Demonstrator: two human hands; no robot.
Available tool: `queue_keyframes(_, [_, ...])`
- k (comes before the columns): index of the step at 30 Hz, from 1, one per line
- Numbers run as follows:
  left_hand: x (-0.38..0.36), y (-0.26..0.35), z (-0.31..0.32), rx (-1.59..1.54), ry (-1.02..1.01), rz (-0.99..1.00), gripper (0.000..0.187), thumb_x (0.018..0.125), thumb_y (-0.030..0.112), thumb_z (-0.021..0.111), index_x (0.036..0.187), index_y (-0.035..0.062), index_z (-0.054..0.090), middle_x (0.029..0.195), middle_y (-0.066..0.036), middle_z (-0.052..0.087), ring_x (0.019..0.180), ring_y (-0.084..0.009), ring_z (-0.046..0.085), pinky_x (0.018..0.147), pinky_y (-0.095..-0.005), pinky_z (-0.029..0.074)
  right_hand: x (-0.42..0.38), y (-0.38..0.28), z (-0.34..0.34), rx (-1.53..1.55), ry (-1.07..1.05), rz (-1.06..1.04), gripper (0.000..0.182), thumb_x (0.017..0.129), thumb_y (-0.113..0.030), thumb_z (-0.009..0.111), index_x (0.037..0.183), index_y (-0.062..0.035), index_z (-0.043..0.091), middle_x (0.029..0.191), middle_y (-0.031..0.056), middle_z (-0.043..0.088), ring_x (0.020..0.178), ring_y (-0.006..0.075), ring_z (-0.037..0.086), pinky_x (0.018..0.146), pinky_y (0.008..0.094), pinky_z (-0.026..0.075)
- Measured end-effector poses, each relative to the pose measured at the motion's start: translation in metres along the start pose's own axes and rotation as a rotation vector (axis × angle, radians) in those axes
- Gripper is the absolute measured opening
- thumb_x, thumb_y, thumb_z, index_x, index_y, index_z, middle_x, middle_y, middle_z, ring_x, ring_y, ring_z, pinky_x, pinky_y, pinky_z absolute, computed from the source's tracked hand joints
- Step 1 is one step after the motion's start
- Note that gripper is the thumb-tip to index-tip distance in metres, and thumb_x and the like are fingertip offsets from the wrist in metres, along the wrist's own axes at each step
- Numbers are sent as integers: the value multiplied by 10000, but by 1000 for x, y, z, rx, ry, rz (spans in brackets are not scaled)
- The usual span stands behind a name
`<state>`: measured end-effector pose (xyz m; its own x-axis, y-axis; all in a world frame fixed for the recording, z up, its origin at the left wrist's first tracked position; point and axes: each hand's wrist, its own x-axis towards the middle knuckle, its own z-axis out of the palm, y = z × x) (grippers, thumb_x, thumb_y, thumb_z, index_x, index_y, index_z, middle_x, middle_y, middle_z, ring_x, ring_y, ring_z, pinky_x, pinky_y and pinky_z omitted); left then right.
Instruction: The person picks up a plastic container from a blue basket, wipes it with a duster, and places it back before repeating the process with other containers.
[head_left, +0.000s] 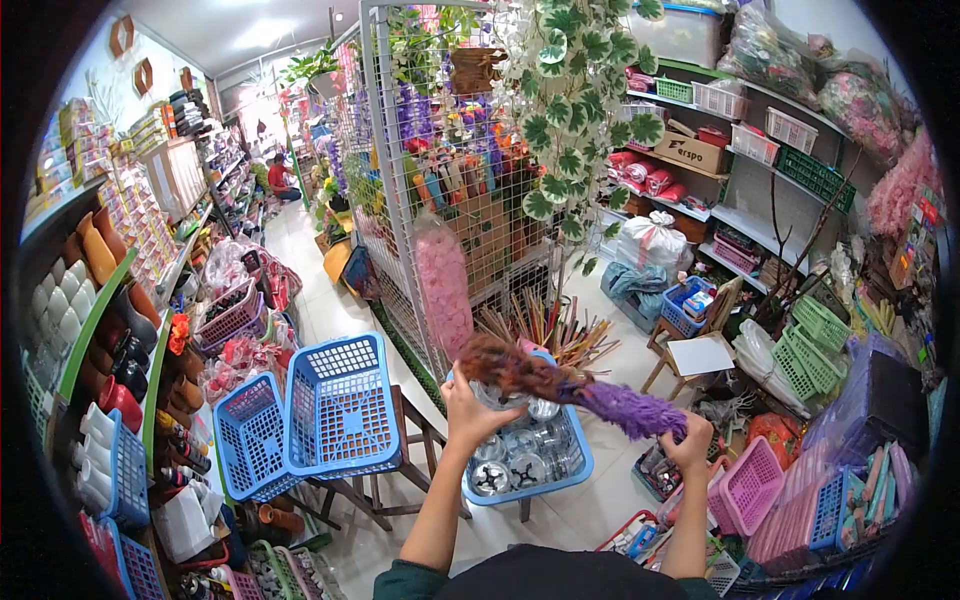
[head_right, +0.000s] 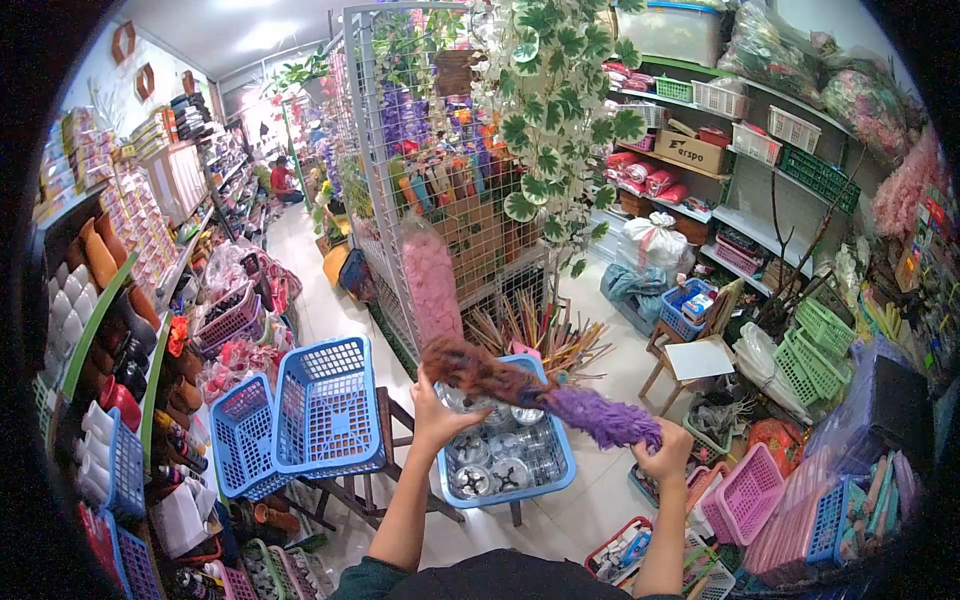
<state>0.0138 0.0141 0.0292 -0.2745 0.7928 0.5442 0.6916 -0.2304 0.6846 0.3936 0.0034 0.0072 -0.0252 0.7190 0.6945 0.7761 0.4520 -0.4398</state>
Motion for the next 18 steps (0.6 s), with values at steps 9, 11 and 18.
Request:
queue_keyframes(9, [5, -7, 1, -136, -29, 65, 1220, 500, 326, 909, 1432, -15, 199, 1187, -141, 618, 1143, -274, 570, 1033, -413, 330, 3, -3, 0, -23, 41, 69, 229, 640, -182, 607, 785, -14, 661, 726, 184, 632, 665, 365, 620, 641, 391, 494])
queue_keyframes(11, [-2, -14, 15, 96, -101, 43, 1226, 491, 303, 917, 1428, -12, 192, 1184, -112, 621, 1149, -264, 564, 1030, -403, 347, -4, 2, 17, 37, -40, 3, 258, 629, -191, 628, 812, -16, 679, 753, 167, 658, 696, 334, 650, 660, 373, 514])
queue_keyframes(18, [-8, -53, 25, -184, -74, -31, 1260, 468, 236, 944, 1431, -20, 172, 1198, -195, 590, 1117, -261, 584, 990, -380, 443, -33, 23, 19, 5, -120, 121, 241, 648, -183, 614, 811, -14, 668, 745, 164, 658, 662, 342, 639, 630, 385, 502])
